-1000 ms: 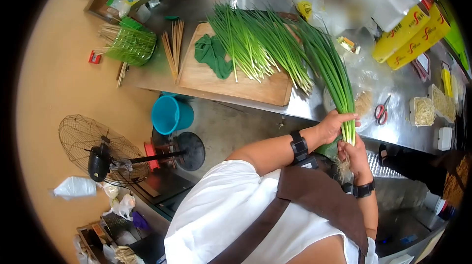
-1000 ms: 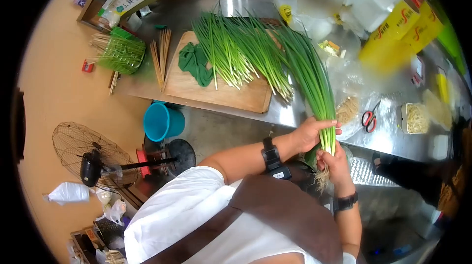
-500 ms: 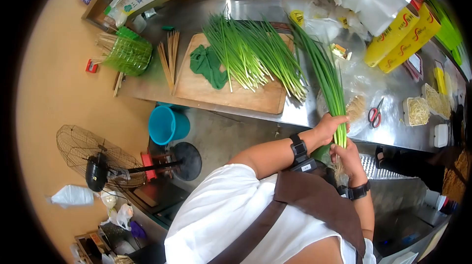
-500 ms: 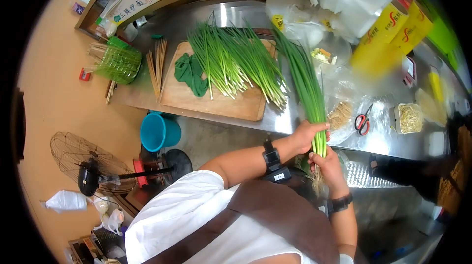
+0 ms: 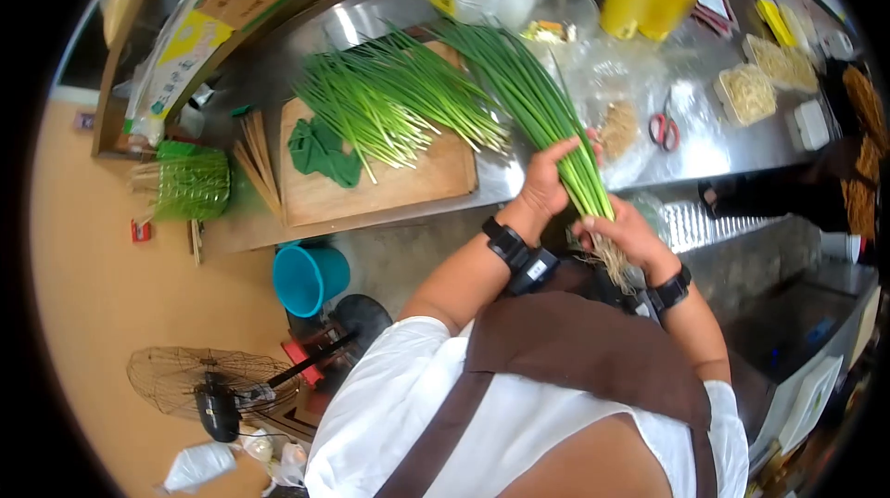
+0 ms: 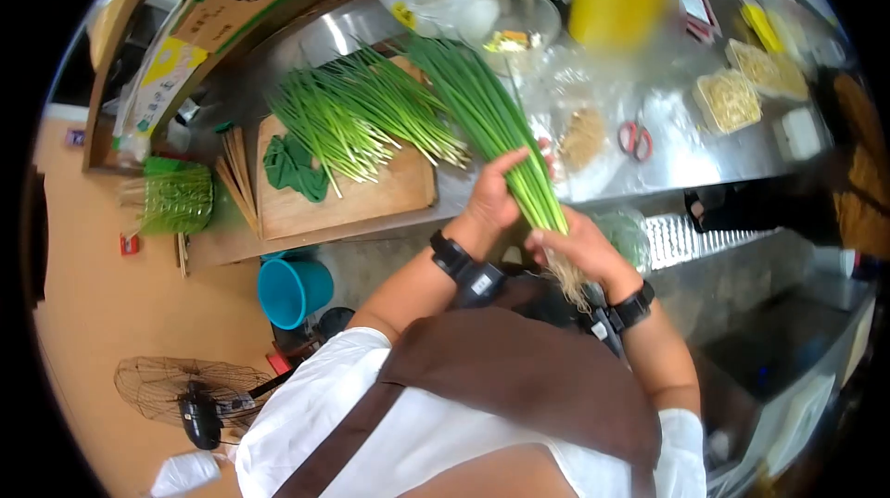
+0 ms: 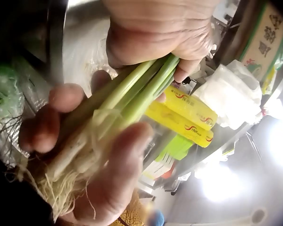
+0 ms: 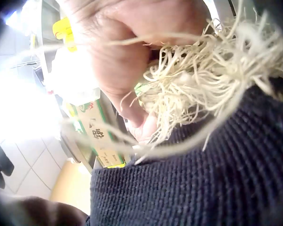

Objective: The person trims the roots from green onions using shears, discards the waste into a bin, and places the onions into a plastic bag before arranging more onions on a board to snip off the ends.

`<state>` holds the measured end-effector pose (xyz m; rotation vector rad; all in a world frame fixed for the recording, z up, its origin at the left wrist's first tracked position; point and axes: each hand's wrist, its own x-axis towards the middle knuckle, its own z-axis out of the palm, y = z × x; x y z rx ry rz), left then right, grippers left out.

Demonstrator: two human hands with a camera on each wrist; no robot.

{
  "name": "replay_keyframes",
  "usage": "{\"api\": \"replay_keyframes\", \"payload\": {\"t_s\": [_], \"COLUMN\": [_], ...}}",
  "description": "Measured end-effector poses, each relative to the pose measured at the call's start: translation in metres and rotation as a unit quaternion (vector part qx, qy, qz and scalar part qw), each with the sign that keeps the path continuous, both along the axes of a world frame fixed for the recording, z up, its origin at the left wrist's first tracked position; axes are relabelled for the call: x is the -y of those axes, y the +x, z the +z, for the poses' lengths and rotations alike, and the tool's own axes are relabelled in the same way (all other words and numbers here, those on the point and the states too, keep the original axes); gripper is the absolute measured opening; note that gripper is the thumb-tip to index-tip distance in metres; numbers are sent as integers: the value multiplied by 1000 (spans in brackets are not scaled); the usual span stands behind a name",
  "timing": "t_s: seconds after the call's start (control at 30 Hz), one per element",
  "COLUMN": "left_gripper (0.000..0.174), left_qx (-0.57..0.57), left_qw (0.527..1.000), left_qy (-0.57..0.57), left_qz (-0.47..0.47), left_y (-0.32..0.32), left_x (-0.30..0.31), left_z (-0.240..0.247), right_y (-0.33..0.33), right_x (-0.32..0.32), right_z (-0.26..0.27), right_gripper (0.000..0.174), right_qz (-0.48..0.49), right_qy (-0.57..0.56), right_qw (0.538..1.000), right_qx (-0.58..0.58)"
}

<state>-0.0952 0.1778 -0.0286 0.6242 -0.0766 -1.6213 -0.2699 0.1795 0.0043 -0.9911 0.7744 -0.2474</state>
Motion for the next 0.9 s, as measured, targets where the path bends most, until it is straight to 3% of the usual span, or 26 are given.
{"api": "replay_keyframes", "payload": {"t_s": [0.13, 0.2, 0.3, 0.57, 0.7, 0.9], "left_gripper": [45, 45, 47, 48, 46, 46], "left_qx": [-2, 3, -15, 5, -14, -45], "left_qw": [1000, 1000, 999, 1000, 999, 999], "left_qy": [-16, -13, -29, -27, -39, -11], "left_qz": [10, 12, 8, 6, 12, 29], "left_y": [10, 14, 17, 20, 19, 17], "left_x": [2, 4, 7, 17, 23, 30], "left_z": [-4, -5, -6, -16, -16, -19], "right_y": [-8, -12, -18, -21, -18, -35], "right_x": [3, 7, 11, 21, 30, 47], "right_z": [-9, -12, -18, -21, -10, -6], "right_gripper": [40, 35, 29, 18, 17, 14], "right_qz": [-47, -91, -111, -86, -155, -170], "right_qy": [-93, -16, 9, -163, -154, -177], "right_qw": [994, 996, 994, 981, 975, 965], "right_qx": [-33, -1, 4, -53, -53, -92]}}
